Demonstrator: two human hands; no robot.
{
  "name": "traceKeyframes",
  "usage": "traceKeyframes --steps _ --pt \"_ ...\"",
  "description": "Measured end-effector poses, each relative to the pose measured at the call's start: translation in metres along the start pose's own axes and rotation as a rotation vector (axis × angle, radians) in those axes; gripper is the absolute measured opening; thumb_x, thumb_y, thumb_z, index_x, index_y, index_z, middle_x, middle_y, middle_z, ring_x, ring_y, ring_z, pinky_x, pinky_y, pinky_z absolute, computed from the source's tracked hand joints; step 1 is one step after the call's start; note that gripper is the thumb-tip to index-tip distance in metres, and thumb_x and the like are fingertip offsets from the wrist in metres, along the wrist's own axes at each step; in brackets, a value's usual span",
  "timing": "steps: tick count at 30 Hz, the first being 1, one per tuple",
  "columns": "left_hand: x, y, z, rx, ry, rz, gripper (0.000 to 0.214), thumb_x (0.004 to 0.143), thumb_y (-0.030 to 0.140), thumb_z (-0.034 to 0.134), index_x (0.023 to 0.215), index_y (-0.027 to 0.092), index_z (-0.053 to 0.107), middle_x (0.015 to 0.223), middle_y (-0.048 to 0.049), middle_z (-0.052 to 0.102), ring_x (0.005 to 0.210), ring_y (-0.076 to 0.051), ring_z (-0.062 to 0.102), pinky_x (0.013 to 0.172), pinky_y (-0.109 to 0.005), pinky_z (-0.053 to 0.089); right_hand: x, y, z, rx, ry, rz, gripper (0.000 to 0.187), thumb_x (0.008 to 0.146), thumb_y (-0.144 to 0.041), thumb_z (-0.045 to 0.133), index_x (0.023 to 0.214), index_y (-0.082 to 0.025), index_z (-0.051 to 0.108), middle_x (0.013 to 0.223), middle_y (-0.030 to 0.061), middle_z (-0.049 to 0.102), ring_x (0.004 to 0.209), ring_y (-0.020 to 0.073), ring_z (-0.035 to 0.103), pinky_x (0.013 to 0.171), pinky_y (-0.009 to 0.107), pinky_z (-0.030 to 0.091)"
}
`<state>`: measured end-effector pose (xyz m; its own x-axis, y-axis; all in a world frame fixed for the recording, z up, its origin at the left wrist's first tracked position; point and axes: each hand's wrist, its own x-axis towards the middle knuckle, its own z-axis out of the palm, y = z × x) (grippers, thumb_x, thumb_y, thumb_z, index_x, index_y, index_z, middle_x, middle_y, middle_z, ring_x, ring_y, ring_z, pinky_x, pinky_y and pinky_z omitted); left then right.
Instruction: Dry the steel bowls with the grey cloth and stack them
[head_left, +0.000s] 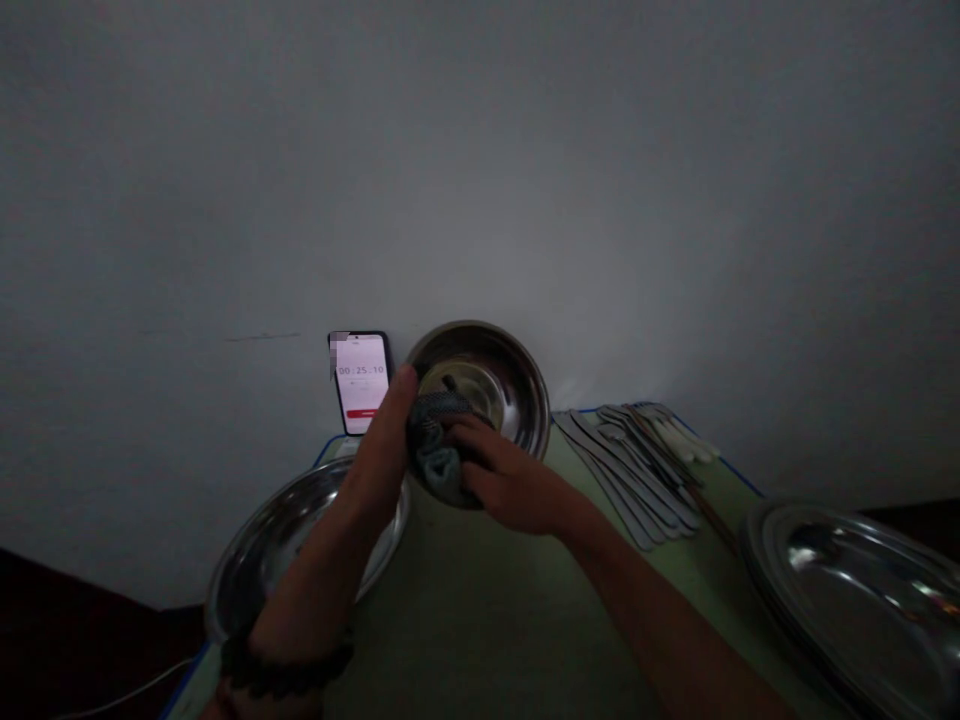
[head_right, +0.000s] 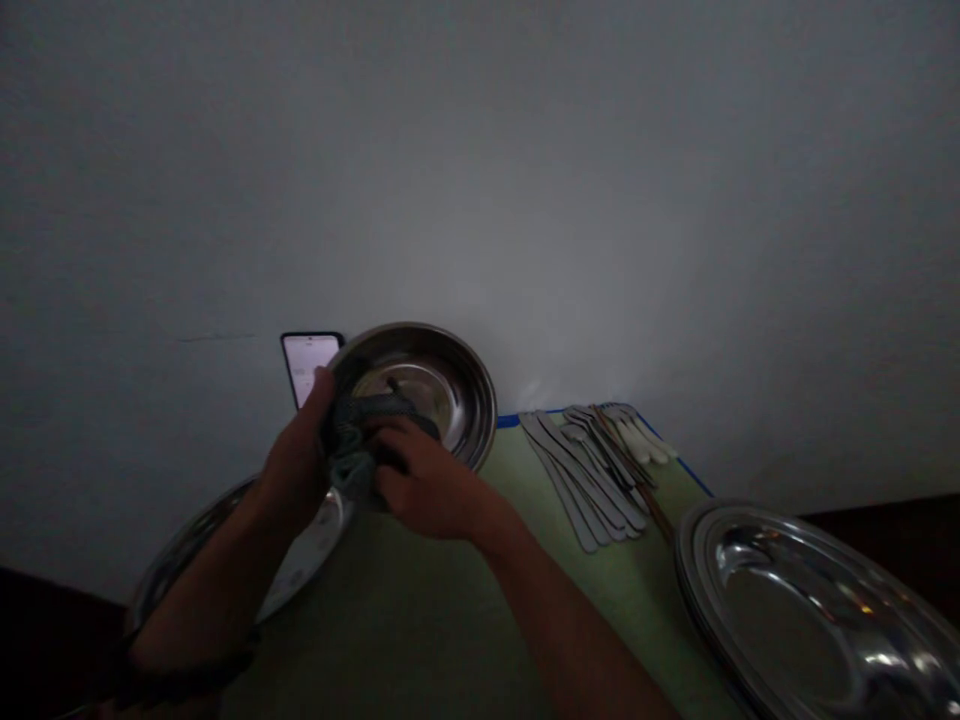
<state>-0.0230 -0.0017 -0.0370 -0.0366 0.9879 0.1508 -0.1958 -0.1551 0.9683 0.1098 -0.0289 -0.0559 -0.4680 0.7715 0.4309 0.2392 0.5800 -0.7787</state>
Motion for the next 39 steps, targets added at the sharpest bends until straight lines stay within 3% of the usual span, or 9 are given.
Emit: traceKeyframes --steps 5,13,18,21,25,29,32,36,39 --pt "0.000 0.016 -0.008 -0.077 0.161 0.074 0.050 0.081 0.063 0.057 0.098 0.018 0.072 0.087 -0.0045 0.077 0.102 -0.025 0.068 0.092 -0.034 0.053 -0.011 -0.017 -0.015 -0.271 -0.113 0.069 0.041 0.088 -0.026 0.057 0.125 -0.012 0.051 0.121 0.0156 0.063 0.114 0.0253 0.057 0.099 0.043 0.045" --pt "-0.001 0.028 -0.017 -0.011 0.091 -0.004 0.043 0.087 0.058 0.048 0.091 0.023 0.072 0.087 -0.0048 0.076 0.099 -0.026 0.068 0.084 -0.036 0.056 -0.018 -0.010 -0.044 -0.794 -0.029 0.007 0.040 0.086 -0.002 0.047 0.118 -0.018 0.064 0.126 0.0079 0.065 0.132 0.0251 0.045 0.114 0.050 0.027" --pt "0.002 0.024 -0.023 0.140 0.042 -0.021 0.041 0.084 0.057 0.049 0.093 0.023 0.070 0.088 -0.0073 0.074 0.095 -0.028 0.067 0.075 -0.039 0.057 -0.018 -0.012 -0.061 -0.556 -0.097 -0.145 0.027 0.083 -0.005 0.057 0.101 -0.022 0.068 0.112 0.0030 0.071 0.115 0.0175 0.058 0.112 0.042 0.030" --pt "0.006 0.015 -0.025 0.256 0.027 0.098 0.045 0.079 0.056 0.056 0.110 0.024 0.065 0.112 -0.0114 0.070 0.112 -0.031 0.061 0.084 -0.042 0.053 -0.023 -0.018 -0.075 -0.327 -0.106 -0.058 0.020 0.084 -0.012 0.059 0.097 -0.022 0.070 0.100 0.0011 0.073 0.098 0.0168 0.064 0.093 0.035 0.046" --pt "0.009 0.009 -0.025 0.247 -0.019 0.190 0.049 0.086 0.060 0.044 0.117 0.027 0.062 0.126 -0.0107 0.064 0.124 -0.028 0.053 0.096 -0.042 0.045 -0.033 -0.018 -0.088 -0.055 -0.113 0.075 0.014 0.084 -0.024 0.061 0.092 -0.023 0.072 0.079 -0.0028 0.071 0.076 0.0148 0.064 0.073 0.028 0.051" --pt "0.007 0.012 -0.030 0.351 -0.078 0.306 0.037 0.085 0.055 0.050 0.079 0.023 0.068 0.083 -0.0055 0.069 0.083 -0.021 0.063 0.074 -0.031 0.048 -0.037 0.006 -0.092 0.177 0.088 0.111 0.021 0.077 -0.040 0.069 0.086 -0.021 0.070 0.079 0.0000 0.071 0.074 0.0154 0.064 0.071 0.029 0.052" --pt "0.002 0.016 -0.031 0.391 -0.076 0.277 0.034 0.079 0.048 0.062 0.058 0.021 0.060 0.055 0.0009 0.055 0.054 -0.013 0.049 0.053 -0.026 0.040 -0.032 0.024 -0.091 0.250 0.315 0.172 0.033 0.079 -0.051 0.065 0.090 -0.020 0.069 0.082 0.0018 0.071 0.074 0.0163 0.064 0.071 0.030 0.053" --pt "-0.006 0.022 -0.021 0.420 -0.069 0.182 0.033 0.078 0.048 0.062 0.062 0.019 0.063 0.054 0.0023 0.055 0.049 -0.011 0.044 0.046 -0.024 0.034 -0.023 0.021 -0.094 0.174 0.670 0.167 0.036 0.084 -0.050 0.059 0.102 -0.020 0.067 0.098 0.0046 0.071 0.092 0.0205 0.066 0.087 0.038 0.052" --pt "-0.008 0.022 -0.014 0.482 -0.046 0.160 0.035 0.080 0.048 0.061 0.061 0.019 0.061 0.055 0.0029 0.055 0.051 -0.011 0.045 0.049 -0.023 0.035 -0.025 -0.003 -0.098 -0.019 0.794 0.104 0.033 0.086 -0.046 0.057 0.104 -0.019 0.066 0.102 0.0068 0.070 0.098 0.0246 0.064 0.090 0.044 0.050"
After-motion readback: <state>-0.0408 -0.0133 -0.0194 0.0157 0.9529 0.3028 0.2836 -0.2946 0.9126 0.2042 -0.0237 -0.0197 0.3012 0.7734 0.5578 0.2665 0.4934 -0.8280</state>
